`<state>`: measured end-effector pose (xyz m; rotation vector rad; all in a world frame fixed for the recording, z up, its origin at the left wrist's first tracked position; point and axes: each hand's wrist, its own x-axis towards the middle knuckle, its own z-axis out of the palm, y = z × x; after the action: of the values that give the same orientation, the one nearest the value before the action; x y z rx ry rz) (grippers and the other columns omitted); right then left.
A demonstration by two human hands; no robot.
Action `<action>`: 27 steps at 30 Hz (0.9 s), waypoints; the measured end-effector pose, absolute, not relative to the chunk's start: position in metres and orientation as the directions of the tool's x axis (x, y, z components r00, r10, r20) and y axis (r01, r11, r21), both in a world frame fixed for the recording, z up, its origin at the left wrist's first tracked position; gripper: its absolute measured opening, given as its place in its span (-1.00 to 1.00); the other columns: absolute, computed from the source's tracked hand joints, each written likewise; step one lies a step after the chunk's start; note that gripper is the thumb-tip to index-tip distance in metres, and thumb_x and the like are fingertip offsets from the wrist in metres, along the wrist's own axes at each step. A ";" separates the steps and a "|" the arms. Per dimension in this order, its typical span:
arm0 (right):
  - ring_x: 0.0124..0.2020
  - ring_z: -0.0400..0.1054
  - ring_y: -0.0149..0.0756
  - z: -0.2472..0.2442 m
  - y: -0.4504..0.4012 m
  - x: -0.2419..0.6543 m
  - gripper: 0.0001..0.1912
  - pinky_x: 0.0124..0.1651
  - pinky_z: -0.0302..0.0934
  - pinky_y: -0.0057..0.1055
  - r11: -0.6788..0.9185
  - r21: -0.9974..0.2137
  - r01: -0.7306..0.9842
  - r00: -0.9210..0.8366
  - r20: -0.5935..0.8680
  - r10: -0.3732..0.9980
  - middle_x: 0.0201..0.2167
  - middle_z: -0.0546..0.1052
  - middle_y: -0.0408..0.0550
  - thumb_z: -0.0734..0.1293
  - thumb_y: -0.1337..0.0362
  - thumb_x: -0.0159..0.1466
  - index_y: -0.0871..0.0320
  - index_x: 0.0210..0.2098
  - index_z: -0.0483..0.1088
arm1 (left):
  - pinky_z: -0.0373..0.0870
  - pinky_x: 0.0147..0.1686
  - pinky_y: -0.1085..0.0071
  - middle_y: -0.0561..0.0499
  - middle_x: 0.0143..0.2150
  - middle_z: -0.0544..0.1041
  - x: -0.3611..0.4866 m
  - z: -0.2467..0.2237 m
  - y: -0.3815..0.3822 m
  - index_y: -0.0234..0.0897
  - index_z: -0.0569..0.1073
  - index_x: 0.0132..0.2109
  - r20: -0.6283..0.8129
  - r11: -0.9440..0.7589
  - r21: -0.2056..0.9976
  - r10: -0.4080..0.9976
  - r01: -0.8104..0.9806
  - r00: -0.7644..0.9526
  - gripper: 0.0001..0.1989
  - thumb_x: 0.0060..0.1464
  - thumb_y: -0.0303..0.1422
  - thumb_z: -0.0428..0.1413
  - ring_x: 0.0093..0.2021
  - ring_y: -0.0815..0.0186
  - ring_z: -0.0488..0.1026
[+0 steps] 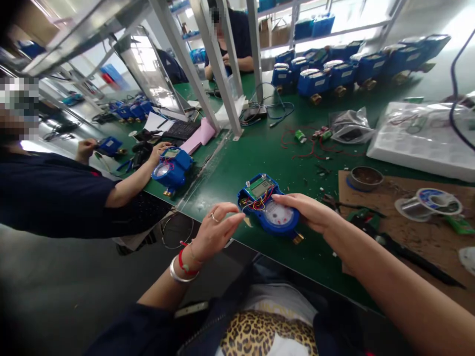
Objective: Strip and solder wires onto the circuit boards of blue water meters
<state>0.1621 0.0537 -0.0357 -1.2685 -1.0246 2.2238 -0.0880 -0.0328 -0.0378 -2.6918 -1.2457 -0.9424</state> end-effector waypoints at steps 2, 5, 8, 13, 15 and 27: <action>-0.30 0.54 -0.31 -0.037 0.057 0.164 -0.72 -0.23 0.45 -0.50 -0.664 -0.745 0.057 -0.542 -0.581 0.607 -0.21 0.62 0.09 0.31 0.20 0.30 0.29 -0.15 0.50 | 0.41 -0.01 0.24 -0.11 -0.07 0.43 -0.084 -0.037 -0.023 -0.28 0.39 0.00 0.542 -0.713 0.213 0.655 0.668 0.527 -0.75 0.19 -0.57 0.04 -0.07 0.24 0.36; -0.23 0.53 -0.25 -0.038 0.060 0.166 -0.64 -0.16 0.45 -0.42 -0.614 -0.778 0.134 -0.563 -0.570 0.599 -0.15 0.60 0.09 0.32 0.10 0.29 0.25 -0.08 0.48 | 0.41 -0.04 0.28 -0.08 -0.12 0.45 -0.076 -0.030 -0.013 -0.28 0.40 -0.07 0.572 -0.742 0.249 0.631 0.622 0.524 -0.83 0.21 -0.54 0.06 -0.12 0.27 0.37; -0.12 0.50 -0.13 -0.033 0.056 0.167 -0.53 -0.03 0.41 -0.23 -0.344 -0.893 0.290 -0.444 -0.444 0.778 -0.06 0.57 0.05 0.32 -0.01 0.24 0.17 0.01 0.45 | 0.42 -0.09 0.32 -0.07 -0.13 0.47 -0.066 -0.019 -0.009 -0.27 0.41 -0.13 0.598 -0.719 0.389 0.672 0.575 0.436 -0.90 0.21 -0.50 0.08 -0.14 0.29 0.41; 0.09 0.36 -0.13 -0.007 0.027 0.167 -0.60 0.17 0.24 -0.13 0.387 -0.792 0.472 -0.230 0.313 0.921 0.09 0.45 -0.01 0.32 0.12 0.28 0.05 0.09 0.37 | 0.40 -0.15 0.40 -0.02 -0.23 0.50 -0.051 -0.007 -0.012 -0.27 0.41 -0.21 0.509 -0.597 0.660 0.802 0.455 0.314 -0.94 0.24 -0.48 0.06 -0.19 0.34 0.45; 0.06 0.36 -0.20 0.003 0.015 0.163 -0.71 0.14 0.25 -0.19 0.626 -0.667 0.404 -0.389 0.493 0.778 0.04 0.47 -0.02 0.29 0.22 0.31 0.04 0.03 0.37 | 0.38 -0.18 0.41 0.00 -0.26 0.51 -0.047 -0.006 -0.012 -0.27 0.42 -0.23 0.462 -0.534 0.712 0.845 0.456 0.270 -0.94 0.24 -0.46 0.06 -0.23 0.34 0.45; 0.04 0.32 -0.14 0.003 0.016 0.139 -0.88 0.11 0.23 -0.12 0.569 -0.689 0.450 -0.320 0.470 0.823 -0.06 0.42 0.04 0.36 0.21 0.25 0.11 -0.26 0.37 | 0.35 -0.29 0.44 0.00 -0.34 0.45 -0.038 -0.005 -0.013 -0.30 0.43 -0.27 0.171 -0.187 0.953 0.981 0.237 0.088 -0.85 0.20 -0.30 0.11 -0.33 0.34 0.38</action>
<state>0.1391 0.0165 0.0027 -1.0221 -1.9600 0.5598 -0.0378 -0.0133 -0.0050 -2.6802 -2.1426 -2.0022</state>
